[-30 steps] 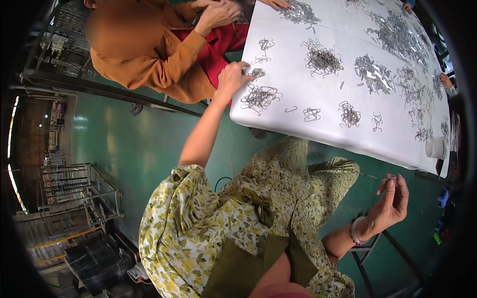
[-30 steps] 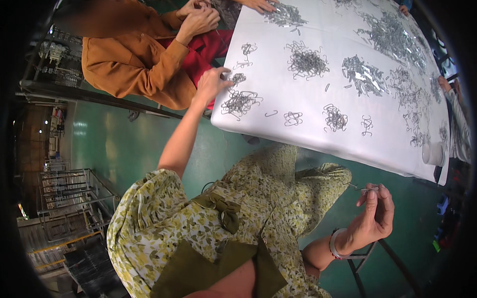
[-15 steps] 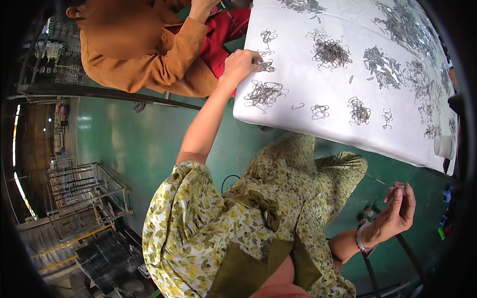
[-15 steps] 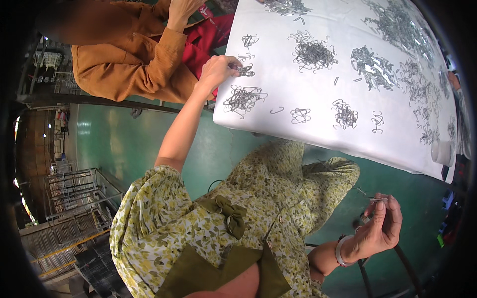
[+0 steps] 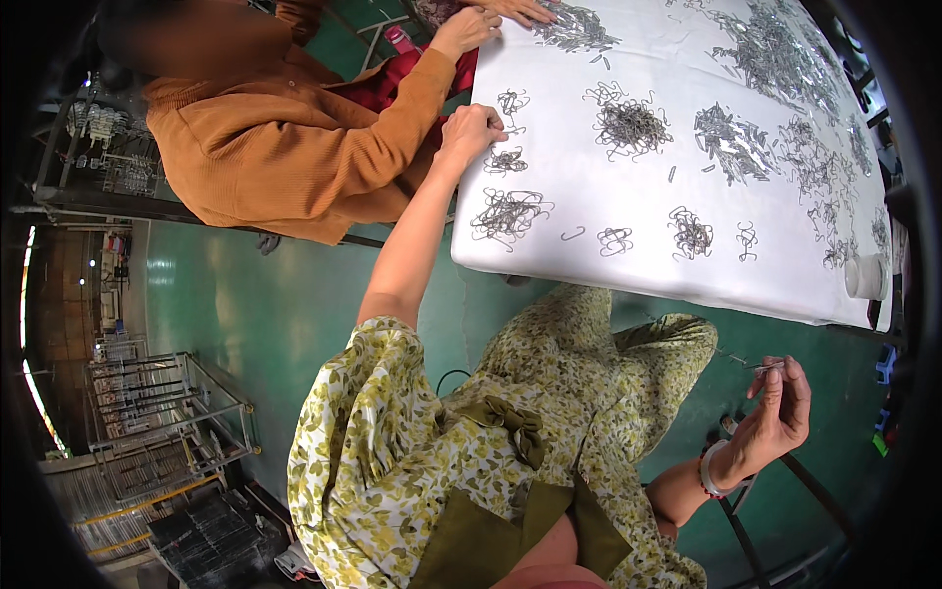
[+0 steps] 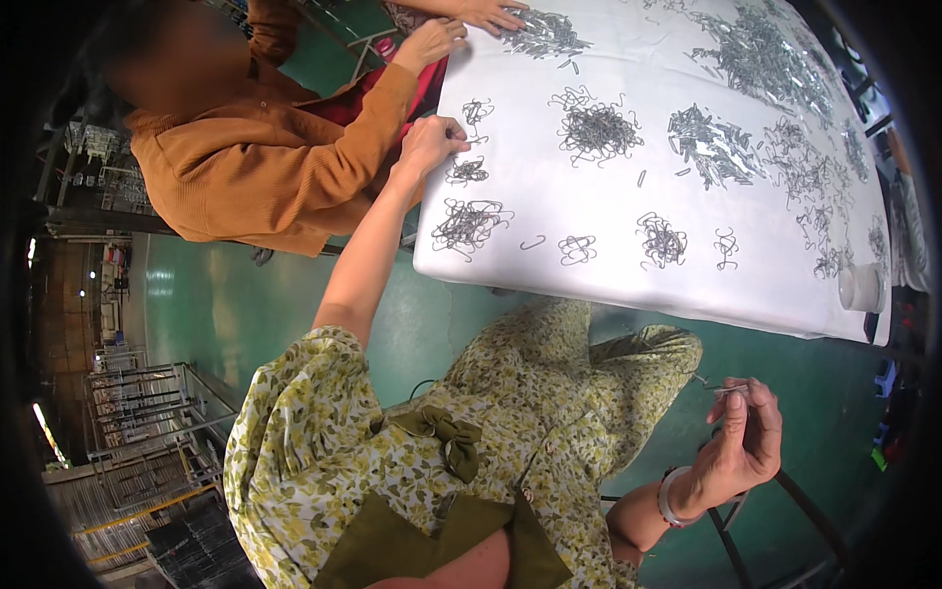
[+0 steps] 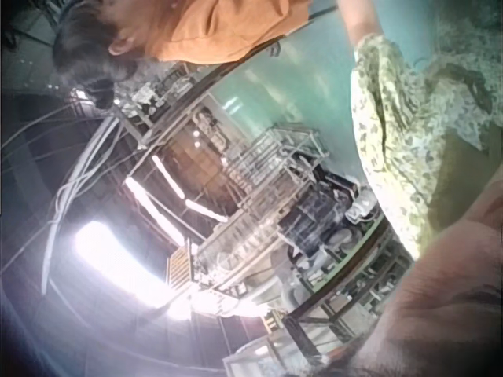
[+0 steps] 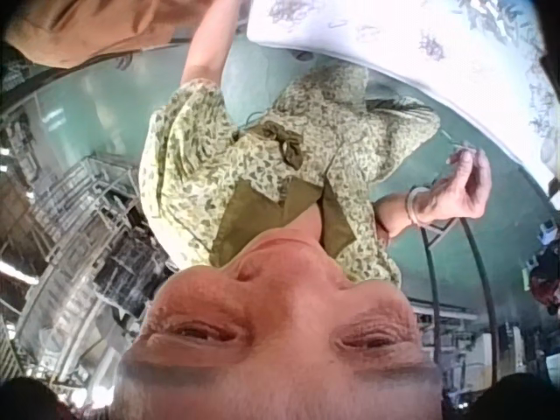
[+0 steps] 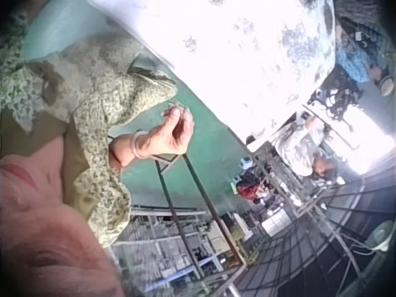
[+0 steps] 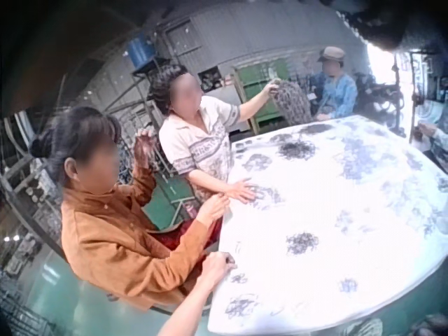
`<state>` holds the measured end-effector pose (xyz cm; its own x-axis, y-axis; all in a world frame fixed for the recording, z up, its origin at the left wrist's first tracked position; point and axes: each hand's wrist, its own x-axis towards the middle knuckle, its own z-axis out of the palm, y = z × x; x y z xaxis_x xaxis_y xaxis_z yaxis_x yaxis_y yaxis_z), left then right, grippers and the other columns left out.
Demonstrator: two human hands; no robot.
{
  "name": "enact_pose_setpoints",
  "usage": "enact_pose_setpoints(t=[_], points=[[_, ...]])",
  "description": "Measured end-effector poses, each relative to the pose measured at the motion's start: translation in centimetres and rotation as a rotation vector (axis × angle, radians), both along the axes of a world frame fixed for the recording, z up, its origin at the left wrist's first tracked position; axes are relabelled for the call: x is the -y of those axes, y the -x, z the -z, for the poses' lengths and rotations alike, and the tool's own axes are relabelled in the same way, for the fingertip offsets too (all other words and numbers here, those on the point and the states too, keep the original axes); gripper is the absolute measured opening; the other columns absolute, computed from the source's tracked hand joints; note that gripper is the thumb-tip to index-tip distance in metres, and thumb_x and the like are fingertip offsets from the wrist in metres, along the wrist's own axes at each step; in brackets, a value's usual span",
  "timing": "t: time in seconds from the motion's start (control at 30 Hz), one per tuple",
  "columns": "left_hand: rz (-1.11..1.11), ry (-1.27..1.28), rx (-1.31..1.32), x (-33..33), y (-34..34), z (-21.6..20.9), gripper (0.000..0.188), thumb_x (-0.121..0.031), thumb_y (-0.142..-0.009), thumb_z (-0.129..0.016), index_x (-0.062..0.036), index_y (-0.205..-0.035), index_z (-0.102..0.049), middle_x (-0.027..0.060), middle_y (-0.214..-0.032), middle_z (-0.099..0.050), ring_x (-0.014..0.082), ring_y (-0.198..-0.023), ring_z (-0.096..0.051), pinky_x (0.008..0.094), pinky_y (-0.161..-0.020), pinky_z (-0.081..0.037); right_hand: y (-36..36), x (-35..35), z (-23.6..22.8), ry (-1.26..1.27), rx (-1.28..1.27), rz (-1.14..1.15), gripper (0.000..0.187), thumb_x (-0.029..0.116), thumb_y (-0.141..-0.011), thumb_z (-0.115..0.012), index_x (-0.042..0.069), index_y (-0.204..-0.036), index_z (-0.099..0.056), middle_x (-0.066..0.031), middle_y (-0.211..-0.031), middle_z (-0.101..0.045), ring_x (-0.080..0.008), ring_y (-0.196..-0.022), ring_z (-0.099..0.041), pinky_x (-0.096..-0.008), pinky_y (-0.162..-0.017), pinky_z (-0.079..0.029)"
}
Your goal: The person sits at a table and repeatedly picks up small wire pieces, twists them into loops, and places them into a hanging rack. They also gather loose wires from the table surface and continue the loop-forming process.
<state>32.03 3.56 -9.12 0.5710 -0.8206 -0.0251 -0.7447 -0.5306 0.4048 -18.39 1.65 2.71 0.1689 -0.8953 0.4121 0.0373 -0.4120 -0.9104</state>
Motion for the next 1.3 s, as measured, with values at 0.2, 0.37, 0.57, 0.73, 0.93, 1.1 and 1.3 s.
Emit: enact_pose_setpoints(t=[0.2, 0.37, 0.57, 0.73, 0.93, 1.1, 1.3], points=[[0.055, 0.028, -0.012, 0.0, -0.7, 0.5, 0.016, -0.019, -0.072, -0.076, -0.0104, -0.084, -0.074, 0.0087, -0.078, -0.07, 0.0228, -0.079, -0.067, 0.0364, -0.072, -0.05, 0.0, 0.0, 0.0, -0.032, 0.001, 0.003, 0.022, -0.007, -0.085, -0.062, -0.005, -0.107, -0.062, -0.0194, -0.087, -0.062, -0.0181, -0.072, -0.057, -0.0216, -0.049, -0.041], [-0.006, 0.106, -0.04, 0.8, -1.2, -0.5, 0.019, -0.023, -0.071, -0.078, -0.0097, -0.084, -0.074, 0.01, -0.078, -0.07, 0.0237, -0.079, -0.067, 0.0365, -0.072, -0.05, -0.1, 0.1, 0.1, -0.022, -0.001, -0.001, 0.023, -0.008, -0.085, -0.06, -0.005, -0.108, -0.062, -0.0175, -0.086, -0.062, -0.0193, -0.074, -0.057, -0.0222, -0.049, -0.041], [-0.016, 0.105, 0.004, 4.0, -3.7, 0.6, 0.027, -0.028, -0.065, -0.083, -0.0072, -0.077, -0.072, 0.0122, -0.076, -0.069, 0.0279, -0.078, -0.067, 0.0385, -0.072, -0.05, -0.3, 0.1, -0.6, -0.01, -0.015, 0.023, 0.021, -0.008, -0.086, -0.059, -0.005, -0.106, -0.062, -0.0154, -0.085, -0.061, -0.0202, -0.075, -0.056, -0.0227, -0.048, -0.04], [-0.055, 0.115, -0.041, 6.6, -5.7, 2.2, 0.026, -0.027, -0.064, -0.083, -0.0061, -0.075, -0.072, 0.0113, -0.076, -0.069, 0.0261, -0.076, -0.067, 0.0368, -0.071, -0.05, 0.1, -0.4, -0.7, -0.056, -0.061, 0.078, 0.02, -0.007, -0.086, -0.06, -0.005, -0.106, -0.062, -0.0155, -0.086, -0.061, -0.0188, -0.073, -0.056, -0.0227, -0.047, -0.039], [-0.088, 0.29, -0.166, 6.3, -5.9, -0.3, 0.019, -0.02, -0.071, -0.078, -0.004, -0.08, -0.073, 0.0055, -0.066, -0.067, 0.0149, -0.066, -0.064, 0.0298, -0.064, -0.048, 0.1, -0.4, -0.8, -0.092, -0.076, 0.11, 0.019, -0.005, -0.086, -0.06, -0.005, -0.105, -0.062, -0.0159, -0.088, -0.061, -0.0168, -0.067, -0.055, -0.0227, -0.047, -0.039], [-0.086, 0.028, -0.22, 4.7, -5.3, -0.5, 0.017, -0.015, -0.069, -0.078, -0.0008, -0.075, -0.072, 0.016, -0.066, -0.066, 0.0223, -0.066, -0.065, 0.0341, -0.069, -0.051, -0.6, -0.3, -0.8, -0.112, -0.024, 0.046, 0.018, -0.005, -0.086, -0.061, -0.004, -0.104, -0.062, -0.0152, -0.086, -0.061, -0.0157, -0.067, -0.054, -0.0222, -0.046, -0.039], [-0.089, 0.08, -0.086, 5.4, -4.1, 2.1, 0.021, -0.019, -0.069, -0.078, 0.0001, -0.076, -0.071, 0.0183, -0.075, -0.068, 0.0279, -0.075, -0.067, 0.0372, -0.073, -0.051, -1.9, -0.3, -1.3, -0.078, -0.069, 0.02, 0.019, -0.006, -0.085, -0.061, -0.004, -0.105, -0.062, -0.0142, -0.085, -0.06, -0.0166, -0.07, -0.055, -0.0222, -0.047, -0.039]])
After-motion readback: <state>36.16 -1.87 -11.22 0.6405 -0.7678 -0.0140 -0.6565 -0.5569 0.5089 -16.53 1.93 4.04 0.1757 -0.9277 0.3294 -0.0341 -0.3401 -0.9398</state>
